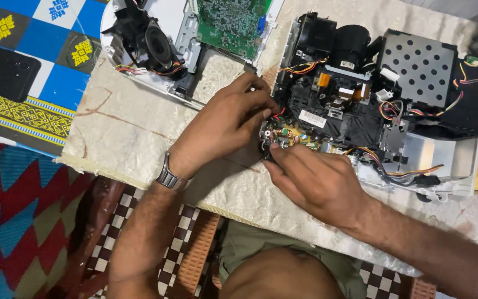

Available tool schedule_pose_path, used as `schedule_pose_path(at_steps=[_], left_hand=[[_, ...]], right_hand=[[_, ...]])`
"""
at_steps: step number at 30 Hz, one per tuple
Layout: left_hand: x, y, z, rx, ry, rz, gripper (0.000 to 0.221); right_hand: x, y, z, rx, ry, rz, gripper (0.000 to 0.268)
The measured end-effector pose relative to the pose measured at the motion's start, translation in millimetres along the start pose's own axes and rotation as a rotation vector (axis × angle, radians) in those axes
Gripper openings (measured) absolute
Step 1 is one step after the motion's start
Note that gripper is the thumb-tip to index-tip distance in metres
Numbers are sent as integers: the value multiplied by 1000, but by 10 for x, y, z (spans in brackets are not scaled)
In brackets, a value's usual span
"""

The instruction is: Disassembling a projector by removing screws and extracting internal modules

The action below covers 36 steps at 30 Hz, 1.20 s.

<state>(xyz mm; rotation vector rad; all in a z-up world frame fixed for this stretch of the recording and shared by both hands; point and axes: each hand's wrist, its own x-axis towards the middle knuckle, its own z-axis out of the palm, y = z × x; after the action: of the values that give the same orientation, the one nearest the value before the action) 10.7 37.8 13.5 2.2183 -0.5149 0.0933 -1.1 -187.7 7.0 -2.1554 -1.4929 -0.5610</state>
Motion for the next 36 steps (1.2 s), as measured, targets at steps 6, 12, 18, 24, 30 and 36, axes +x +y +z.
schedule_pose_path(at_steps=[6,12,18,24,30,36], left_hand=[[-5,38,-3,-53,41,-53,18],[-13,43,-8,-29,73,-61,12],[-19,14,28,-44,49,-117,18],[19,28,59,20,80,-122,18],[21,24,227,251,124,-39,20],[18,103,293,247,161,-94,23]], right_hand=[[182,46,-177,161,35,37,10],[121,46,-191,48,79,-28,12],[92,51,-121,-65,124,-91,10],[65,50,-34,-77,158,-100,12],[59,50,-18,-93,157,-76,11],[66,57,-40,-44,140,-40,9]])
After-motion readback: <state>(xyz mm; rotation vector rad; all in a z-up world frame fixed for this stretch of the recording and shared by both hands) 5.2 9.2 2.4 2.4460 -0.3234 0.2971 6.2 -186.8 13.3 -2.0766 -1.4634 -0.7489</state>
